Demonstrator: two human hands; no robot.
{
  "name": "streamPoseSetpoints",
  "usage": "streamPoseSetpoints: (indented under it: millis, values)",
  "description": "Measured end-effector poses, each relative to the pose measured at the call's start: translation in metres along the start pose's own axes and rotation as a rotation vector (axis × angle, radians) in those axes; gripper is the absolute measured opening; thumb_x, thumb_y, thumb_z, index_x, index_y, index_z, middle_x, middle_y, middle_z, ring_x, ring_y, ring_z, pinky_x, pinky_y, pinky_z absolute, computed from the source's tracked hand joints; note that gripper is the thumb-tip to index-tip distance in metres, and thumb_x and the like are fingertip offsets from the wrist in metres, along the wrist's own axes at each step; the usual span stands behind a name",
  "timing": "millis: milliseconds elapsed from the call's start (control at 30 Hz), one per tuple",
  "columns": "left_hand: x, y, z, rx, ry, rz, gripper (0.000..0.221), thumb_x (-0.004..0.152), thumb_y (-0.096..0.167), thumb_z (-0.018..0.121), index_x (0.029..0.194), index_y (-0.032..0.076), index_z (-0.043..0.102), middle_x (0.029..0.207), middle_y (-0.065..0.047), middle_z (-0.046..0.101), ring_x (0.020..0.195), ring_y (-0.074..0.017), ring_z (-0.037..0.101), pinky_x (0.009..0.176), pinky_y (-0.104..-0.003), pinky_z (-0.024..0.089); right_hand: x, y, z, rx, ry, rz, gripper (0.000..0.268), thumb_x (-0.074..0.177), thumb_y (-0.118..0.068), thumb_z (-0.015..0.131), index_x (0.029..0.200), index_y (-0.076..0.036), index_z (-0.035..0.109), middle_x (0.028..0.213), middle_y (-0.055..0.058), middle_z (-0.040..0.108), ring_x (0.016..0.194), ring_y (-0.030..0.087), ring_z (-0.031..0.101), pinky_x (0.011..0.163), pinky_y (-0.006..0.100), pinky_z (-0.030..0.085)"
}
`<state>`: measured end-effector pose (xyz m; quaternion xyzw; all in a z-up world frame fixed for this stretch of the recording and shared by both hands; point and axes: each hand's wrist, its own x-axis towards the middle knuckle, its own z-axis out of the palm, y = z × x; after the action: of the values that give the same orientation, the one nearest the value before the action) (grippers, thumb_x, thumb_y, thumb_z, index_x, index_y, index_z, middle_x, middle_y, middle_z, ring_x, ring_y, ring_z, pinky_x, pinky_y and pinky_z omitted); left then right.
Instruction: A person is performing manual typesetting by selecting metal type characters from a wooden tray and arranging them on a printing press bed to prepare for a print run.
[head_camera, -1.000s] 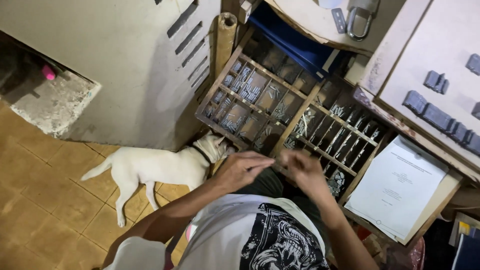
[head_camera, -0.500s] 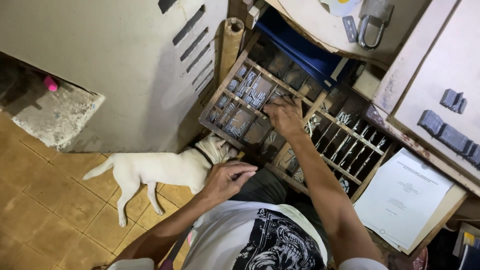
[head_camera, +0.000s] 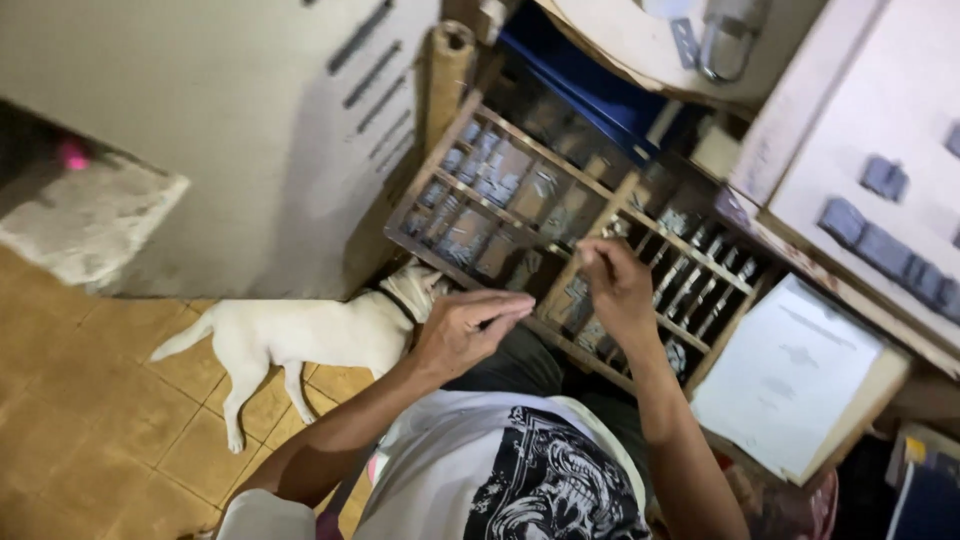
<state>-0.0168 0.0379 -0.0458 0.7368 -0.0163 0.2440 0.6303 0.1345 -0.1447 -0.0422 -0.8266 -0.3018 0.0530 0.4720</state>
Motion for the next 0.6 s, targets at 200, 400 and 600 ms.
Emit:
streamPoseSetpoints:
  millis: [200, 400, 600]
  values:
    - [0.017, 0.023, 0.032, 0.108, 0.024, 0.189, 0.031, 0.092, 0.001, 0.073, 0.122, 0.01, 0.078, 0.108, -0.011, 0.08, 0.095, -0.0259, 0.077, 0.075, -0.035, 0.065, -0.056, -0.033, -0.035, 0.268, 0.091, 0.055, 0.022, 0.107, -0.004, 0.055, 0.125, 0.0, 0.067, 0.087, 0.011, 0.064, 0.083, 0.014, 0.062, 0.081, 0.037, 0.055]
    - [0.01, 0.009, 0.059, 0.132, 0.021, 0.363, 0.034, 0.094, 0.001, 0.071, 0.126, 0.009, 0.076, 0.112, -0.011, 0.079, 0.095, -0.0255, 0.077, 0.075, -0.035, 0.065, -0.076, -0.062, -0.048, 0.302, 0.211, 0.055, 0.026, 0.1, 0.0, 0.064, 0.126, 0.005, 0.066, 0.095, 0.014, 0.072, 0.094, 0.015, 0.067, 0.088, 0.037, 0.056]
    - [0.014, 0.022, 0.058, 0.103, -0.003, 0.421, 0.034, 0.093, -0.001, 0.071, 0.126, 0.007, 0.075, 0.113, -0.011, 0.079, 0.094, -0.0252, 0.078, 0.074, -0.035, 0.066, -0.085, -0.076, -0.05, 0.261, 0.231, 0.027, 0.033, 0.095, 0.004, 0.07, 0.128, 0.005, 0.065, 0.095, 0.015, 0.076, 0.09, 0.015, 0.069, 0.083, 0.034, 0.055]
